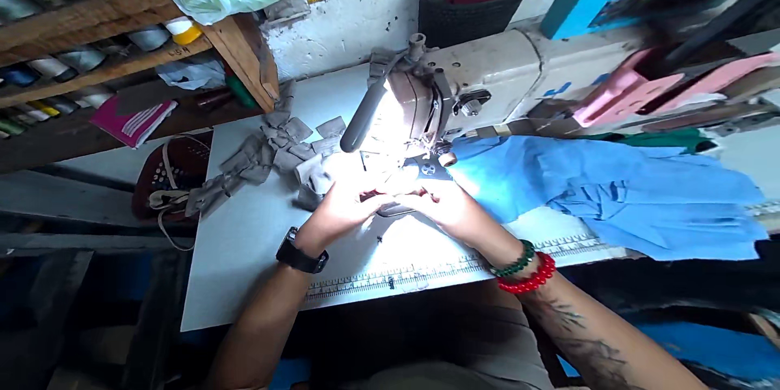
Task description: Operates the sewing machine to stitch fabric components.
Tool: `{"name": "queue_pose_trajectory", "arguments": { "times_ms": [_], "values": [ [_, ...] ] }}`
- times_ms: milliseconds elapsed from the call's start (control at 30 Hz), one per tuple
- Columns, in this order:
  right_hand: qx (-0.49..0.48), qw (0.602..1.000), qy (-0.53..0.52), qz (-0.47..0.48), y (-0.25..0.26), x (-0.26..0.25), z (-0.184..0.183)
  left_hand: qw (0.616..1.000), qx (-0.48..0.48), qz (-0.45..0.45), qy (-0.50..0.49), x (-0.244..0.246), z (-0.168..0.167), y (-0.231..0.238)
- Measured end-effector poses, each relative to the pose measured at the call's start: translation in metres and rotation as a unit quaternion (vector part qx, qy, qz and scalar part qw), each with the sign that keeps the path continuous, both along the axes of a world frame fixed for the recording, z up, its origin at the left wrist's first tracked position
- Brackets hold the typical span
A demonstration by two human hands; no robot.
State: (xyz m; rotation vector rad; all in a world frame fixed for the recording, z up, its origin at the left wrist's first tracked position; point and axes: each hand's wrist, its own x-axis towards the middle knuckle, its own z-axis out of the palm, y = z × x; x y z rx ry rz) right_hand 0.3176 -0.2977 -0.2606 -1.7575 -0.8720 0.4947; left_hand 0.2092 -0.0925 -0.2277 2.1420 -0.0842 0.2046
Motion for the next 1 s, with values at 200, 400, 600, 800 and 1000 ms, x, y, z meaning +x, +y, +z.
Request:
{"name": "queue_pose_trajectory", "arguments": {
  "times_ms": [200,400,600,800,1000],
  "values": [
    [0.008,0.998,0.056,0.02,-0.002,-0.001,0.003,0.997,-0.031,-0.001,0.069,-0.012,0.015,-0.007],
    [0.018,0.996,0.085,0.007,-0.003,-0.005,0.005,0.97,-0.072,-0.039,0.23,0.006,0.015,-0.011],
    [-0.024,0.998,0.061,-0.001,-0.006,0.001,0.002,0.974,-0.069,0.039,0.213,0.016,0.007,-0.022],
    [-0.129,0.99,-0.052,0.008,-0.013,0.007,0.002,0.975,0.092,0.073,0.187,0.033,-0.01,-0.015],
    [-0.167,0.944,-0.279,-0.058,-0.023,-0.014,-0.009,0.967,0.138,0.11,0.186,0.052,-0.011,-0.009]
  ]
}}
